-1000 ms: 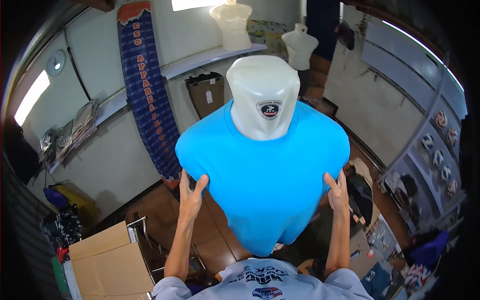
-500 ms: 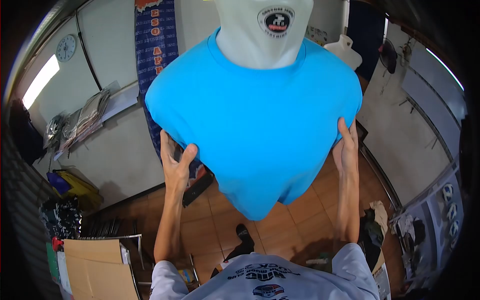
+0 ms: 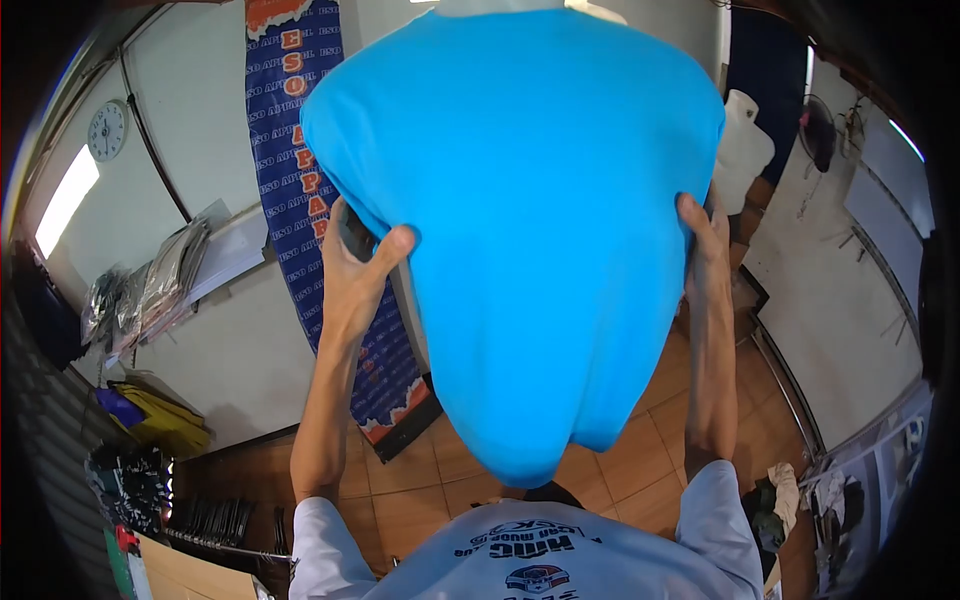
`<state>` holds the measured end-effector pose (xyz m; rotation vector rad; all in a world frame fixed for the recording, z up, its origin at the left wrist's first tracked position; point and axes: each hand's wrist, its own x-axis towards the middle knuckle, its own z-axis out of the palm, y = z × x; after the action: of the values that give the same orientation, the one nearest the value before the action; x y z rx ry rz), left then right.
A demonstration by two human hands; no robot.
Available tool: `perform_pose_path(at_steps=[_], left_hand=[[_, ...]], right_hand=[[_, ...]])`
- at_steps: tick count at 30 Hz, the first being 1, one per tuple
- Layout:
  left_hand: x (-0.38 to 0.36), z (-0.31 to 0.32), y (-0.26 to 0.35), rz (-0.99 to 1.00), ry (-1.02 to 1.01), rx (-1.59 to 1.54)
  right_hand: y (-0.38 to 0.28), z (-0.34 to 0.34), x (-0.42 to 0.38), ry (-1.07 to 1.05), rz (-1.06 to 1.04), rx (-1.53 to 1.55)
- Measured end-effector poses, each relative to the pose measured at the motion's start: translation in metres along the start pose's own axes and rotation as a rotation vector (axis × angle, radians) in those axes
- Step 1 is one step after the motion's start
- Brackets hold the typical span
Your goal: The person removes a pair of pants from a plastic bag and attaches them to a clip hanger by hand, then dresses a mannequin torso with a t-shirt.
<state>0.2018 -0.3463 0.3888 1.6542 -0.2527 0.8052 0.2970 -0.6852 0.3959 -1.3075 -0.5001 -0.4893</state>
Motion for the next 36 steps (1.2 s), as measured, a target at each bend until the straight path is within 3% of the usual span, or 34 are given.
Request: perform_pose_path(at_steps=[4, 14, 20, 22, 27, 29, 33, 36], left_hand=[[0.058, 0.011, -0.021, 0.071, 0.047, 0.094], [0.245, 0.017, -0.071, 0.305, 0.117, 0.220], [0.348, 0.015, -0.085, 0.244, 0.171, 0.205], [0.367, 0.029, -0.083, 0.271, 0.232, 0.007], [0.431, 0.015, -0.115, 0.220, 0.255, 0.145], [0.454, 0.012, -0.136, 0.381, 0.211, 0.109], [0.493, -0.001, -0.167, 0.348, 0.228, 0.129], [0.522, -0.012, -0.189, 0.268, 0.233, 0.218]], right_hand=[[0.033, 0.021, 0.061, -0.014, -0.106, -0.124], [0.110, 0.081, 0.257, -0.209, -0.239, -0.070], [0.141, 0.141, 0.378, -0.388, -0.202, 0.177], [0.138, 0.170, 0.394, -0.406, -0.271, 0.232], [0.167, 0.213, 0.433, -0.398, -0.354, 0.298], [0.190, 0.226, 0.462, -0.428, -0.339, 0.300], [0.233, 0.251, 0.506, -0.462, -0.302, 0.306], [0.255, 0.273, 0.528, -0.368, -0.318, 0.328]])
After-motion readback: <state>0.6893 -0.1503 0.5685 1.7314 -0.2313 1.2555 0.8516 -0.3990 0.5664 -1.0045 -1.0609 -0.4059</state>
